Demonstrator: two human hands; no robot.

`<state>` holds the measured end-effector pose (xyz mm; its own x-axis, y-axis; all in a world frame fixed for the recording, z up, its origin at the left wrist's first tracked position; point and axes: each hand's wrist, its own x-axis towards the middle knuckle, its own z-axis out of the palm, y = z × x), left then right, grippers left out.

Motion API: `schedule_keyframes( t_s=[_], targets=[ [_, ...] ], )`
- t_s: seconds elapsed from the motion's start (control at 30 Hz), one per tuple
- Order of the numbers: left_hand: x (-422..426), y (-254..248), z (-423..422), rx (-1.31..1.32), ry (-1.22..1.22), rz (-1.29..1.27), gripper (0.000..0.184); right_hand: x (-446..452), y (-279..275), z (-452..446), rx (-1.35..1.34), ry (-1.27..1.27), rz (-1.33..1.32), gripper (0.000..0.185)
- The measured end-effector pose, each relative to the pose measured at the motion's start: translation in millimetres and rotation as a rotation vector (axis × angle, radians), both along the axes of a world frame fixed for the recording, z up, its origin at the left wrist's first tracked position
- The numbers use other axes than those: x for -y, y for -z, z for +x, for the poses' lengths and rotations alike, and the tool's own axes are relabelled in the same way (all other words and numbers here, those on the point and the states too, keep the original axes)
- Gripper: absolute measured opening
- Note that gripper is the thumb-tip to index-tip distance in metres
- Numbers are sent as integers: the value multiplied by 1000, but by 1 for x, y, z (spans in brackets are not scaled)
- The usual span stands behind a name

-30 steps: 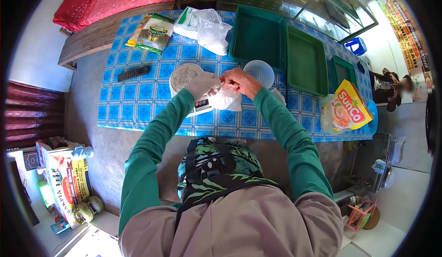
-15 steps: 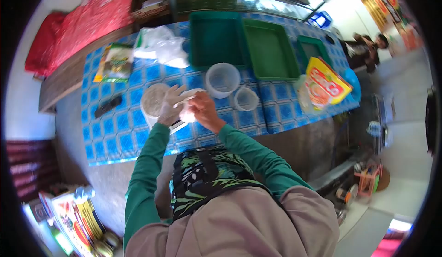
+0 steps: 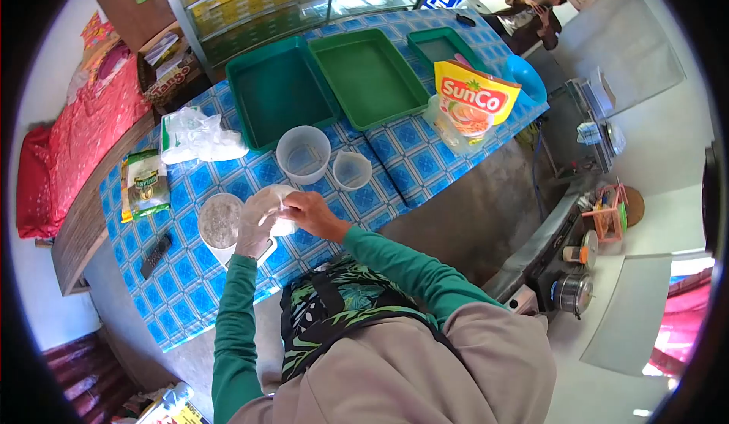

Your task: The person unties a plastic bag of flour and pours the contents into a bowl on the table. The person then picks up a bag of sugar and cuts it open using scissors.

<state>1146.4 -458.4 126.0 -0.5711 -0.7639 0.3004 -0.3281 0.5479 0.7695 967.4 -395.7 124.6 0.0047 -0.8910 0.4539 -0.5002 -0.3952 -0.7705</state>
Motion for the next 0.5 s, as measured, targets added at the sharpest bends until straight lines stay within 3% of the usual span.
schedule_keyframes(
  t_s=[0.07,0.1,0.13,0.17,0.2,0.23,0.27,0.33,0.37,0.4,0.43,0.47,0.5],
  targets=[
    [11,14,10,-158,2,441,22,5,-8,3,119,36,71,11],
    [12,9,9,-501,-119,678,18,6,-14,6,513,98,190,10],
    [12,6,6,-496,-108,683,18,5,-18,7,908,158,307,11],
    [10,3,4,-489,-80,644,18,3,-18,3,945,132,354,13],
    [8,-3,1,-486,-53,602,19,0,-19,2,946,139,352,13],
    [3,-16,-10,-229,-6,416,21,-1,-20,0,819,97,336,13],
    [-8,-31,-13,42,41,84,21,-1,-22,-1,692,54,318,13],
    [-19,-35,-23,333,-26,-370,20,-6,-32,-6,556,12,375,15],
    [-17,-27,-22,332,-30,-373,20,-9,-38,-11,416,-29,429,18],
    [-10,-13,-18,174,-31,-130,20,-15,-51,-20,418,-30,424,18],
    [-5,-4,-16,14,-28,113,19,-25,-67,-35,230,-128,422,20],
    [-4,-4,-15,13,-23,110,19,-37,-78,-55,40,-222,418,22],
    [-5,-3,-17,-50,-95,230,20,-50,-82,-82,145,-376,609,24]
  ],
)
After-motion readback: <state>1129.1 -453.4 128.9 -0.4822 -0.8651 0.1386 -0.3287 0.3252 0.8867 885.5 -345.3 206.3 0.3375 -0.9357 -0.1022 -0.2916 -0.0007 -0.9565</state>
